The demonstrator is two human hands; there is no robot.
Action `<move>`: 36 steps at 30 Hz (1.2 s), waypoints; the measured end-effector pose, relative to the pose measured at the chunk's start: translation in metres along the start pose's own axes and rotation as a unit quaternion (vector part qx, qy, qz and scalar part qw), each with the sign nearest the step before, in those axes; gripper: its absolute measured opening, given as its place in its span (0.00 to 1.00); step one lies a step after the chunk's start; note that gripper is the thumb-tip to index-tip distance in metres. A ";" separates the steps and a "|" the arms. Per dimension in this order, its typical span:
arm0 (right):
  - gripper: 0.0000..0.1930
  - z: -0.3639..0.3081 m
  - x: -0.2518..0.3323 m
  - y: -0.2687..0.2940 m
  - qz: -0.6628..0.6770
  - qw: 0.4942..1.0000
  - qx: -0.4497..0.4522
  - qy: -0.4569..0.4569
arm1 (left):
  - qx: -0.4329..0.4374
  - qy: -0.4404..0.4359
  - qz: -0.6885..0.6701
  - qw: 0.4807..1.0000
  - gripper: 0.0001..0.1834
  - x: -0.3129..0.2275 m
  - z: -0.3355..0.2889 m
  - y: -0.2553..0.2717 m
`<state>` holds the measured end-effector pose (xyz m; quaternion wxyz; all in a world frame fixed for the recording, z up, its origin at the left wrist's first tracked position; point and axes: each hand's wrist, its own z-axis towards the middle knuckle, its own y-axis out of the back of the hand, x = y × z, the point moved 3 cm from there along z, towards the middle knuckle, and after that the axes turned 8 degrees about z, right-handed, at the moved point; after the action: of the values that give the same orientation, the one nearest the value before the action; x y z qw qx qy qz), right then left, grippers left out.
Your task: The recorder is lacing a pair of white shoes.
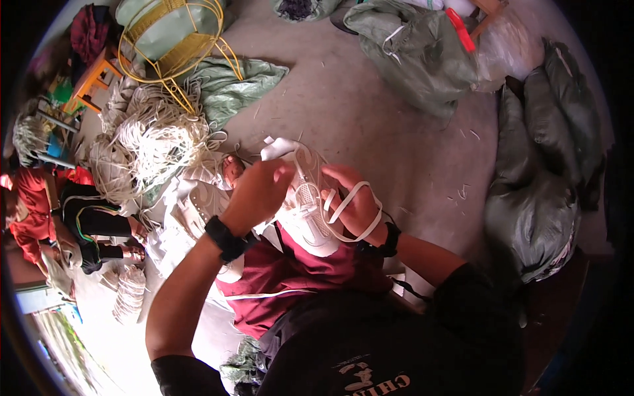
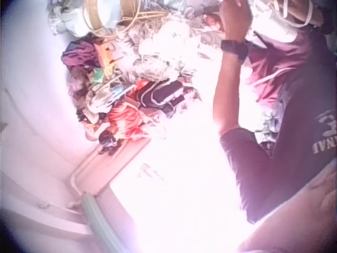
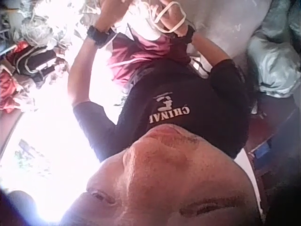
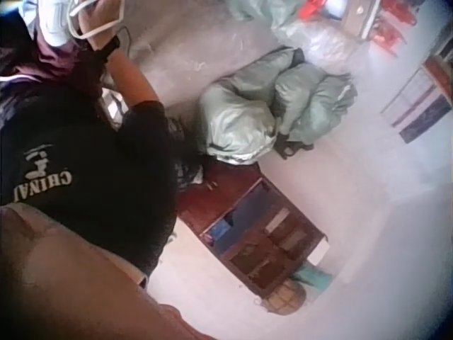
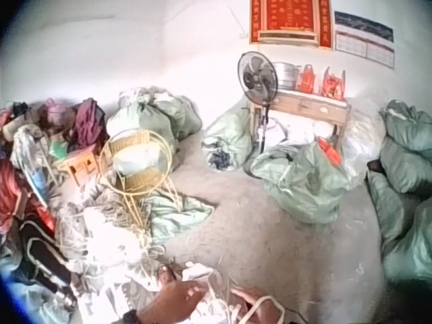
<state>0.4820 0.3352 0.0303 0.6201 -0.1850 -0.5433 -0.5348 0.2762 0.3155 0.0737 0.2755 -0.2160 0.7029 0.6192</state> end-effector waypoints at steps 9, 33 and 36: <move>0.34 -0.003 -0.030 0.002 0.139 0.986 0.059 -0.073 | 0.078 0.107 -0.235 0.963 0.13 0.000 0.000 -0.018; 0.35 -0.008 -0.043 0.002 0.218 0.967 0.099 -0.086 | 0.301 0.173 -0.253 0.903 0.08 -0.014 0.039 -0.026; 0.34 -0.007 -0.043 0.007 0.202 0.971 0.099 -0.085 | 0.324 0.162 -0.247 0.899 0.09 -0.012 0.043 -0.030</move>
<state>0.4983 0.3520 -0.0066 0.6821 -0.2732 -0.5959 -0.3241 0.3099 0.3537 0.0560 0.3566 -0.3792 0.8236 0.2252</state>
